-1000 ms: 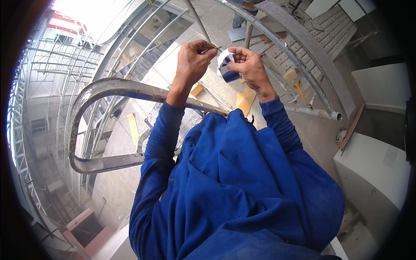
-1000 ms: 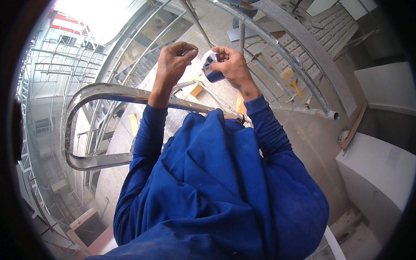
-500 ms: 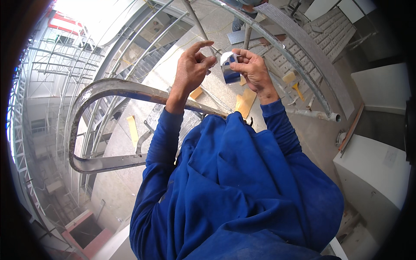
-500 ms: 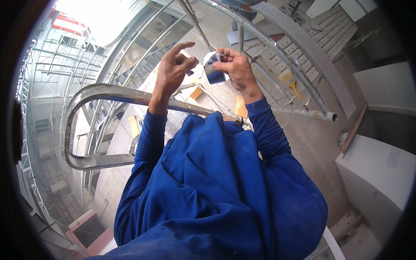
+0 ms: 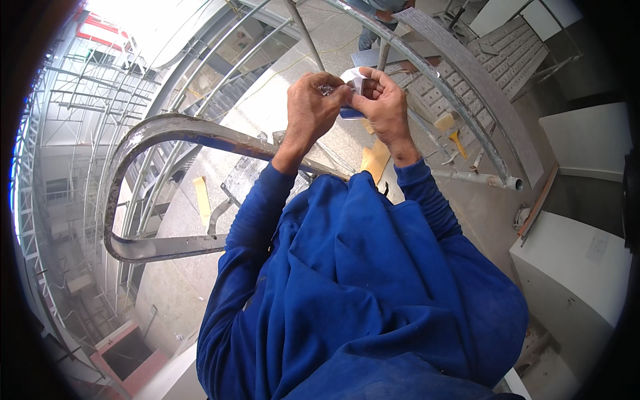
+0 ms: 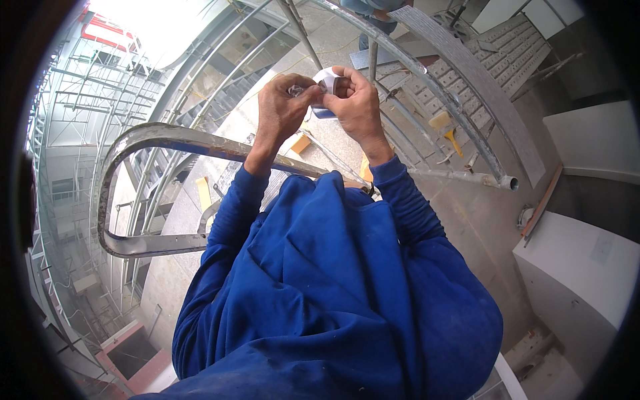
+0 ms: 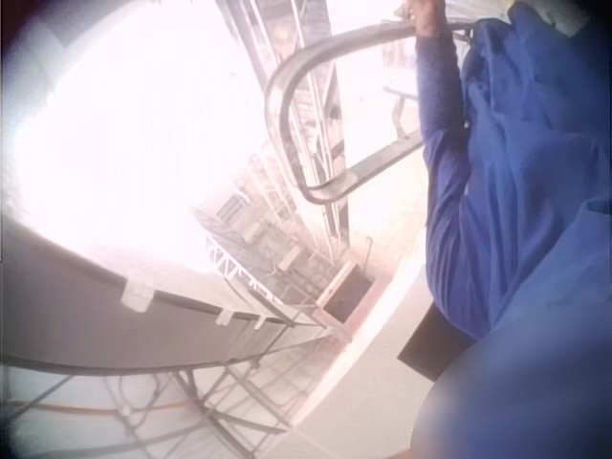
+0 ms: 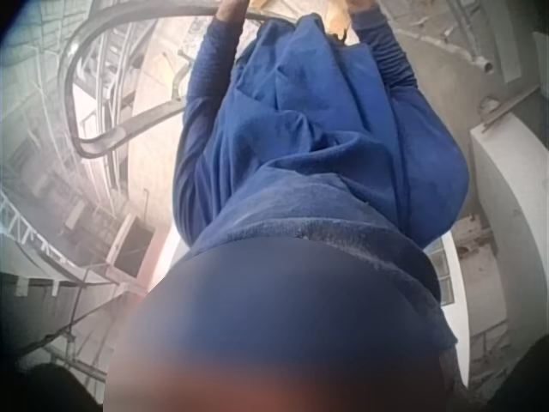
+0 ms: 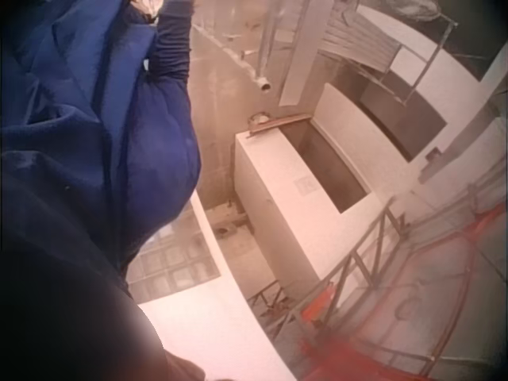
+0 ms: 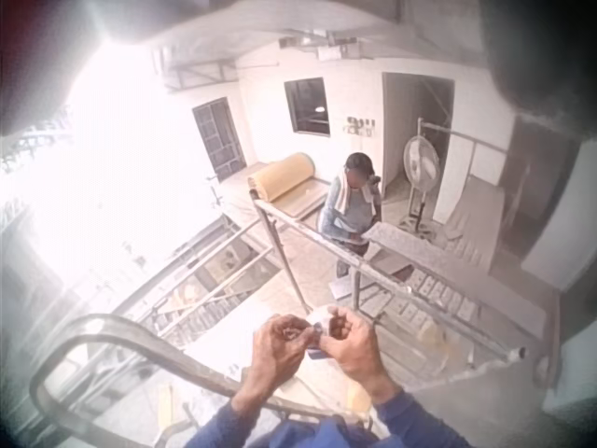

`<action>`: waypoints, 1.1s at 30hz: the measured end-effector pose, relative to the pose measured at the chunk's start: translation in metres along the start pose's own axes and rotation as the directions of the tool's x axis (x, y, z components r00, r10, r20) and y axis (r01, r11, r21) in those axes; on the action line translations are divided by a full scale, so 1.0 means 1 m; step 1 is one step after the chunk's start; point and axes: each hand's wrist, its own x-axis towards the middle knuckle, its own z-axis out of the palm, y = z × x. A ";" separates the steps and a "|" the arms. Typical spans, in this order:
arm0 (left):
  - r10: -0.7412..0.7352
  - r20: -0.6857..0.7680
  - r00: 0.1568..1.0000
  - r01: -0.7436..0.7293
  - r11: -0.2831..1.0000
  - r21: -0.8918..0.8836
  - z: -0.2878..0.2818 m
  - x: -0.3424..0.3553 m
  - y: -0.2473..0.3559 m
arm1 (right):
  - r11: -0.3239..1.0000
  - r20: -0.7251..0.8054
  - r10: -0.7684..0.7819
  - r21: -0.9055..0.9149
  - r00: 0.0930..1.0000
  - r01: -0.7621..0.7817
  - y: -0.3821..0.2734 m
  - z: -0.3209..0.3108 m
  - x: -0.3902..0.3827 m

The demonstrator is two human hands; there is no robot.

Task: The person applies pieces of silver tape to a curved overhead metal beam while standing on a ladder. They tear tape from a roll, press it onto the beam, and later handle a large flat panel, positioning it against the beam.

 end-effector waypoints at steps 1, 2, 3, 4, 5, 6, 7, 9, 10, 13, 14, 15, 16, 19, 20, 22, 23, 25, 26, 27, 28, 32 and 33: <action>-0.008 -0.017 1.000 0.008 1.000 0.009 0.000 0.000 0.001 | 1.000 -0.017 0.008 -0.015 1.000 -0.008 -0.001 0.002 0.000; -0.010 -0.022 1.000 0.010 1.000 0.024 0.001 0.000 0.002 | 1.000 -0.022 -0.010 -0.020 1.000 0.010 -0.002 0.004 -0.001; -0.012 -0.031 0.999 0.013 0.999 0.040 0.001 0.000 0.002 | 0.999 -0.026 -0.028 -0.025 0.999 0.028 -0.002 0.005 -0.001; -0.013 -0.039 0.999 0.016 0.998 0.055 0.001 0.000 0.003 | 0.998 -0.031 -0.045 -0.038 0.999 0.044 -0.001 0.008 -0.001; 0.010 -0.042 0.999 -0.006 0.996 0.085 0.001 0.000 0.003 | 0.997 -0.036 -0.061 -0.051 0.997 0.059 0.000 0.010 -0.002; 0.033 -0.044 0.998 -0.028 0.993 0.115 0.001 -0.001 0.003 | 0.996 -0.054 -0.048 -0.077 0.997 0.044 0.000 0.012 -0.002; 0.057 -0.046 0.997 -0.050 0.988 0.145 0.001 -0.001 0.003 | 0.995 -0.038 -0.069 -0.072 0.997 0.066 0.001 0.013 -0.002; 0.084 -0.045 0.995 -0.074 0.980 0.183 0.001 -0.002 0.003 | 0.995 -0.030 -0.048 -0.094 0.998 0.045 0.001 0.014 -0.004; 0.089 -0.038 0.995 -0.080 0.976 0.203 0.001 -0.002 0.002 | 0.995 -0.023 -0.035 -0.092 0.999 0.032 0.000 0.014 -0.005; 0.102 -0.003 0.995 -0.099 0.973 0.207 0.000 -0.002 -0.001 | 0.999 -0.002 -0.007 -0.052 1.000 0.007 0.000 0.015 -0.005; 0.099 0.006 0.995 -0.098 0.971 0.217 0.000 -0.002 -0.001 | 1.000 0.006 -0.012 -0.007 1.000 0.012 0.001 0.016 -0.006; 0.099 0.011 0.995 -0.099 0.968 0.229 0.000 -0.002 -0.002 | 0.999 0.014 -0.016 0.039 1.000 0.015 0.001 0.016 -0.006; 0.098 0.017 0.995 -0.099 0.966 0.240 0.000 -0.002 -0.003 | 0.996 0.014 -0.002 0.085 1.000 0.001 0.002 0.015 -0.007; 0.104 0.006 0.995 -0.103 0.970 0.220 0.000 -0.001 -0.005 | 0.982 0.006 0.041 0.187 0.999 -0.041 0.006 0.012 -0.006; 0.114 0.009 0.993 -0.112 0.966 0.232 0.000 -0.001 -0.006 | 0.979 -0.004 0.059 0.196 0.998 -0.057 0.008 0.012 -0.004; 0.129 0.018 0.991 -0.129 0.957 0.260 0.000 -0.001 -0.006 | 0.978 -0.019 0.089 0.194 0.996 -0.083 0.011 0.012 -0.001; 0.137 0.024 0.990 -0.139 0.956 0.260 0.000 -0.001 -0.005 | 0.979 -0.025 0.099 0.181 0.995 -0.093 0.011 0.013 0.000; 0.141 0.044 0.989 -0.147 0.951 0.271 0.000 -0.001 -0.005 | 0.983 -0.036 0.110 0.154 0.993 -0.103 0.012 0.015 0.001; 0.140 0.054 0.989 -0.149 0.952 0.268 -0.001 -0.001 -0.005 | 0.985 -0.041 0.110 0.139 0.993 -0.104 0.012 0.016 0.001; 0.137 0.067 0.988 -0.150 0.952 0.267 -0.001 0.000 -0.005 | 0.987 -0.045 0.109 0.125 0.993 -0.103 0.011 0.017 0.000; 0.142 0.076 0.987 -0.158 0.951 0.268 -0.002 0.001 -0.006 | 0.991 -0.048 0.108 0.090 0.993 -0.103 0.010 0.017 0.000; 0.123 0.143 0.982 -0.161 0.941 0.296 -0.002 0.004 -0.011 | 0.993 -0.056 0.110 -0.024 0.992 -0.112 0.005 0.018 -0.001; 0.125 0.154 0.980 -0.166 0.943 0.289 -0.002 0.005 -0.013 | 0.993 -0.055 0.103 -0.046 0.993 -0.106 0.005 0.018 -0.001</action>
